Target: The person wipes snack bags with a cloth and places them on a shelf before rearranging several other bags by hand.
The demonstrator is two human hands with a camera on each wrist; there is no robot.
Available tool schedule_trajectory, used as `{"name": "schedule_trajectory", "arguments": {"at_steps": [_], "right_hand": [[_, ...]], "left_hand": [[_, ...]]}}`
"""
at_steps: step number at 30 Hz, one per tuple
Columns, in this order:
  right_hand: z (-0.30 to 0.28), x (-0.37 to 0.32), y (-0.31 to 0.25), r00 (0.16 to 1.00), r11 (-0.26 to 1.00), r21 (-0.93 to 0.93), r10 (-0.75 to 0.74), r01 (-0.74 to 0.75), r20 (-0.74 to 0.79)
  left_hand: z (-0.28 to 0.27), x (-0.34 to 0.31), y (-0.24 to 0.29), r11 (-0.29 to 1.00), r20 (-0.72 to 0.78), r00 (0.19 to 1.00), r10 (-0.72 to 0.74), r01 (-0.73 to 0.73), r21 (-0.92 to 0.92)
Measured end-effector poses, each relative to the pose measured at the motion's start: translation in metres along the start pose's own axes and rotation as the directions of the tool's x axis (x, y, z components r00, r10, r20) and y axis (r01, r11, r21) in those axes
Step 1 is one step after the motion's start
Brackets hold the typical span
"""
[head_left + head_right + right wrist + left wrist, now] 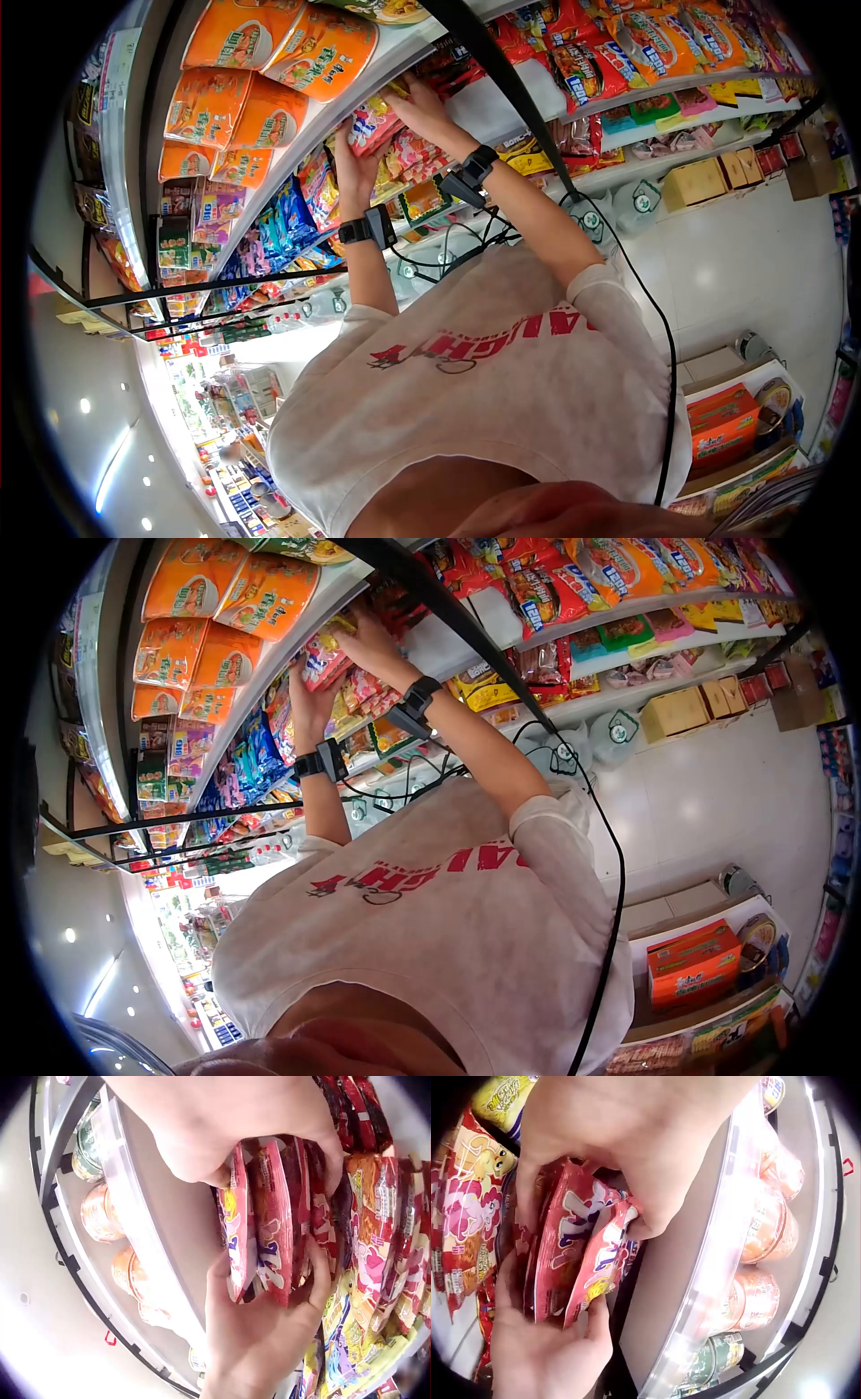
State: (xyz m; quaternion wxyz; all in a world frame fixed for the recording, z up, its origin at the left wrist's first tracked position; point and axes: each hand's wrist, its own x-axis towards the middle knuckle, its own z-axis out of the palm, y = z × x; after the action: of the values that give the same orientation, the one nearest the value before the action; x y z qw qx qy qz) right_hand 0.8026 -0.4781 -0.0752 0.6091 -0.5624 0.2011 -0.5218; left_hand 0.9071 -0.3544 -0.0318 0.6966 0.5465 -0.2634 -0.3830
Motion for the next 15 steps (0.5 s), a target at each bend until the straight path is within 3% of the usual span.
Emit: {"name": "schedule_trajectory", "arguments": {"at_steps": [3, 7, 10, 13, 14, 15], "right_hand": [[-0.001, 0.001, -0.002, 0.997, 0.998, 0.012, -0.054, 0.055, -0.05], [-0.002, 0.015, -0.008, 0.997, 0.991, -0.131, -0.045, 0.037, -0.06], [0.001, 0.026, 0.008, 0.997, 0.997, -0.014, -0.079, 0.079, 0.004], [0.004, 0.022, 0.004, 0.983, 0.983, -0.061, -0.176, 0.173, -0.047], [0.0, 0.018, 0.002, 0.994, 0.992, -0.083, -0.101, 0.098, -0.034], [-0.004, 0.014, 0.001, 0.992, 0.982, -0.137, -0.129, 0.129, 0.006]], "left_hand": [[-0.003, 0.005, 0.001, 0.998, 0.031, 0.998, 0.063, -0.063, -0.002], [-0.002, 0.013, 0.01, 0.992, 0.026, 0.998, 0.058, -0.055, -0.11], [-0.011, 0.025, 0.004, 0.993, -0.028, 0.994, 0.102, -0.104, -0.053], [-0.024, 0.039, -0.005, 0.99, -0.092, 0.988, 0.124, -0.129, -0.053], [-0.027, 0.043, -0.007, 0.989, -0.116, 0.985, 0.126, -0.134, -0.058], [-0.03, 0.047, -0.009, 0.988, -0.115, 0.984, 0.135, -0.143, -0.06]]}}
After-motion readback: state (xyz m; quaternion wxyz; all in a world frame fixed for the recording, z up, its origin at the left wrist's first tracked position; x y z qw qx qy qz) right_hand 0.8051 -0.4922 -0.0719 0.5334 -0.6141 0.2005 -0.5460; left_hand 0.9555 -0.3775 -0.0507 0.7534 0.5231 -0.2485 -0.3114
